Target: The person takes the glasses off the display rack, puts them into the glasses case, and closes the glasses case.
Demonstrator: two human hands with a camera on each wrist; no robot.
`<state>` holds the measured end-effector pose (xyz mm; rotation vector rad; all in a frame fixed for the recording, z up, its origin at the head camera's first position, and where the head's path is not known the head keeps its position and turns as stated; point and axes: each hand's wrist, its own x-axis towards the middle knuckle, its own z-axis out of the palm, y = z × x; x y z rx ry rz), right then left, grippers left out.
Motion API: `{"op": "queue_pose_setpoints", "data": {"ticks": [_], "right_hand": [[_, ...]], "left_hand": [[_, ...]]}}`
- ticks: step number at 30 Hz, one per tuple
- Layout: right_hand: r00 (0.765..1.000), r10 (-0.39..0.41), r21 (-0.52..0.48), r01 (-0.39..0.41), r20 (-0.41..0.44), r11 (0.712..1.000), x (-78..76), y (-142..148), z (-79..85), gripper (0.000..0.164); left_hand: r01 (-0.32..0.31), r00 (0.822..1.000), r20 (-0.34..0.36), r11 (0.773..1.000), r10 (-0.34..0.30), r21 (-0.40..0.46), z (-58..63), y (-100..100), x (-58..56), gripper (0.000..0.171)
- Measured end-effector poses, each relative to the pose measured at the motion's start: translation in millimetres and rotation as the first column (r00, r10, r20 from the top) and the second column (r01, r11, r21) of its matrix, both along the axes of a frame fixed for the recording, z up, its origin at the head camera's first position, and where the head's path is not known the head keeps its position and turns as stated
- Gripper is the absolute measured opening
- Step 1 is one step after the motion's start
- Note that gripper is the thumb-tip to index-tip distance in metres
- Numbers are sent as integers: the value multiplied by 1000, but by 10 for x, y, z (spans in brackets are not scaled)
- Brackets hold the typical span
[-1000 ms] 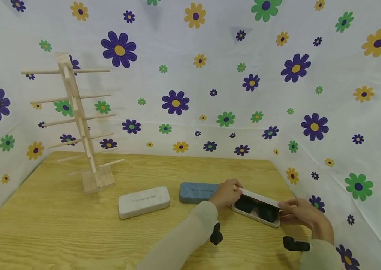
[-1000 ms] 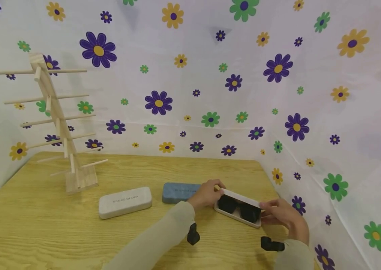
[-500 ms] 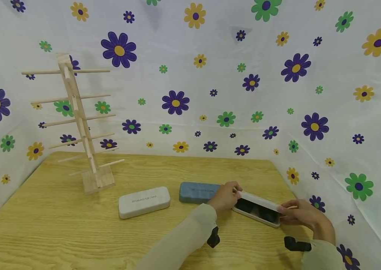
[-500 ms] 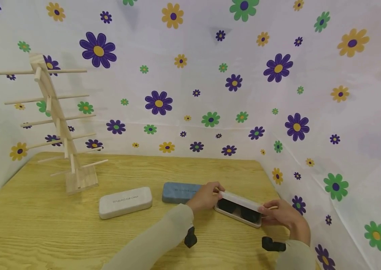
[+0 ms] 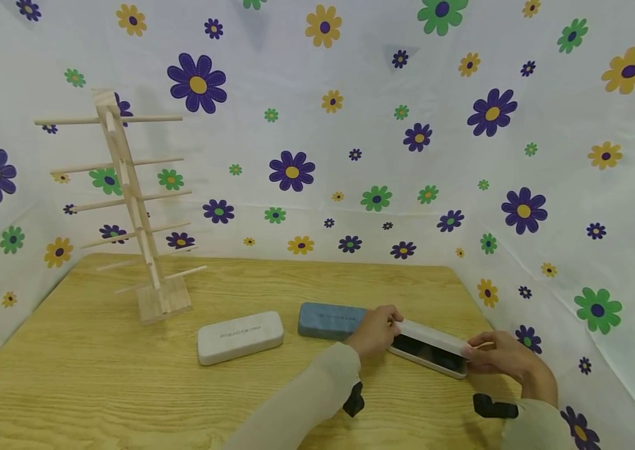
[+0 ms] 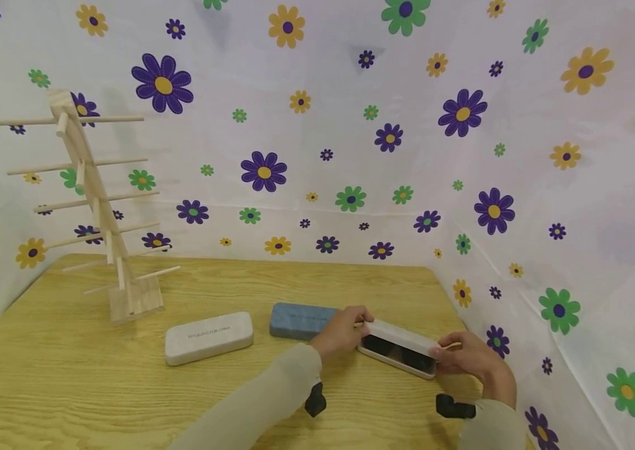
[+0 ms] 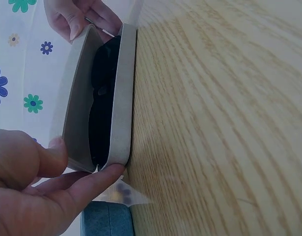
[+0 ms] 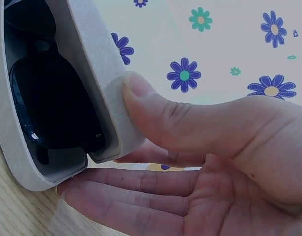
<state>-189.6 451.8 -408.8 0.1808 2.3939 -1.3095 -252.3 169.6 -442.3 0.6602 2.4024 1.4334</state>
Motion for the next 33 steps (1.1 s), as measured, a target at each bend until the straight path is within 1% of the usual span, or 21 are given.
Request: {"op": "queue_pose_setpoints", "data": {"ticks": [2,7,9,12,16,18,20,23,25,27,29,31,33], "right_hand": [[1000,10,-3,-10,-5,1000,1,2,-1,54],[1000,-19,2,19,-3,1000,-1,-13,0,58],[999,-33,23,33,1,999,-5,-27,2,61],[999,-53,88,53,2,995,-20,-51,-6,62],[997,-82,163,80,6,983,-53,-103,-38,60],[996,-88,169,88,-3,982,-61,-140,-44,59],[996,-83,183,85,-16,979,-67,-176,-33,56],[997,-74,206,78,-30,975,-95,-237,-9,52],[997,-76,239,79,-25,968,-93,-256,9,51],[997,-70,268,71,-15,961,-91,-270,30,52],[998,-55,308,59,-23,950,-87,-284,48,53],[998,-33,359,50,-52,932,-79,-302,76,55],[995,-3,415,46,-104,909,-72,-322,109,56]], "left_hand": [[-4,1000,-6,1000,4,-3,-6,2,-2,16],[-10,999,-33,1000,9,-25,-16,4,-5,16],[-10,999,-42,1000,9,-26,-18,1,0,16],[-17,998,-55,999,14,-47,-36,3,11,15],[-36,999,-44,995,32,-95,-59,12,35,22],[-40,999,-21,993,38,-109,-58,20,39,27],[-42,999,-9,992,41,-120,-31,20,47,31],[-47,999,8,991,48,-122,-12,1,34,31],[-39,999,14,993,40,-116,3,-8,37,32],[-19,999,33,994,23,-104,8,-21,31,35],[8,999,43,997,-4,-83,13,-45,19,38],[30,998,48,997,-27,-67,24,-82,-1,39],[43,999,26,997,-41,-66,40,-137,-29,40]]}}
